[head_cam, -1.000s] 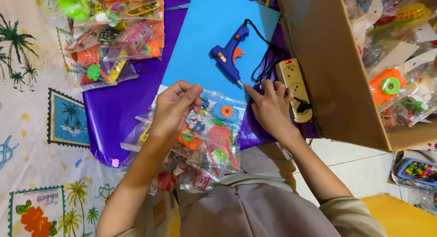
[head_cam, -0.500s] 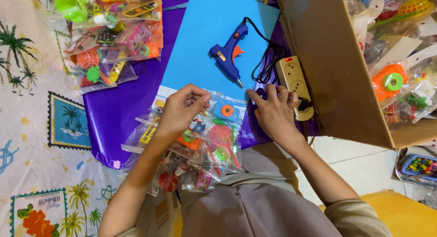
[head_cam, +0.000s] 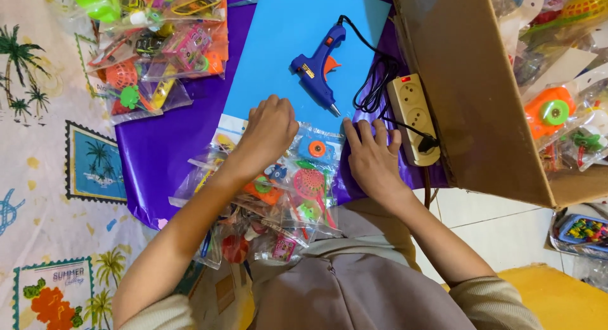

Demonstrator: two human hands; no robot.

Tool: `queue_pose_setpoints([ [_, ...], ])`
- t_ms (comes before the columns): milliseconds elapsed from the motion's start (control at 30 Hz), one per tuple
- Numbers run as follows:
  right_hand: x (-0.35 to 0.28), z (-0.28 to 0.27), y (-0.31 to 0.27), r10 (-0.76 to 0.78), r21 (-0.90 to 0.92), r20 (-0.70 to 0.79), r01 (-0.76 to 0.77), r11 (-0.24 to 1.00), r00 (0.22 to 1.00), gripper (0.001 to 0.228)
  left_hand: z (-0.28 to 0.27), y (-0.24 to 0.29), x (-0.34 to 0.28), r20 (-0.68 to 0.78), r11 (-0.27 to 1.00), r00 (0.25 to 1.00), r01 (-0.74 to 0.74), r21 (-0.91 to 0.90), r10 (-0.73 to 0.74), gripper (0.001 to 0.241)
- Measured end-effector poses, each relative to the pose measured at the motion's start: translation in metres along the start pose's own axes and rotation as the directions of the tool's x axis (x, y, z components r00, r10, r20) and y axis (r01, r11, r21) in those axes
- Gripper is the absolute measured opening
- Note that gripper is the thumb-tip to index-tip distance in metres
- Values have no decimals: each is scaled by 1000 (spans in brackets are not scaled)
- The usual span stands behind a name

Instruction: Sealing plastic bags containing small toys using a hot glue gun.

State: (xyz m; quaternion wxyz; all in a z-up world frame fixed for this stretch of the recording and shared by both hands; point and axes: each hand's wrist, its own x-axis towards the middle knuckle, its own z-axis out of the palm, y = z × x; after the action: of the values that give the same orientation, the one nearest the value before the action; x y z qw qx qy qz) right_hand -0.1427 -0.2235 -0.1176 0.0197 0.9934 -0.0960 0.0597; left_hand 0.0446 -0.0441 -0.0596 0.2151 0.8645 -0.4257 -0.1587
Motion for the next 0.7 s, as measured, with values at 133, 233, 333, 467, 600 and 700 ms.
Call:
queue_pose_setpoints([
  [133, 8, -11, -4, -15, 80, 84, 9, 997, 996, 73, 32, -45, 32, 10, 932, 989, -140, 334, 145, 9],
  [233, 16, -16, 1, -54, 114, -128, 69, 991, 990, 57, 38, -54, 40, 17, 894, 982, -178, 411, 188, 22],
  [333, 30, -19, 3, -25, 179, -325, 87, 980, 945, 14, 34, -55, 41, 21, 875, 986, -158, 458, 168, 36],
  [467, 52, -18, -13, -106, 169, -405, 188, 968, 908, 27, 27, -59, 38, 29, 911, 998, -61, 407, 54, 49],
  [600, 79, -24, -30, -309, 224, -364, 405, 886, 878, 39, 27, -65, 38, 73, 926, 996, -73, 369, 49, 46],
  [700, 95, -14, -42, -360, 269, -342, 458, 847, 868, 47, 34, -69, 39, 71, 931, 996, -76, 357, 54, 42],
])
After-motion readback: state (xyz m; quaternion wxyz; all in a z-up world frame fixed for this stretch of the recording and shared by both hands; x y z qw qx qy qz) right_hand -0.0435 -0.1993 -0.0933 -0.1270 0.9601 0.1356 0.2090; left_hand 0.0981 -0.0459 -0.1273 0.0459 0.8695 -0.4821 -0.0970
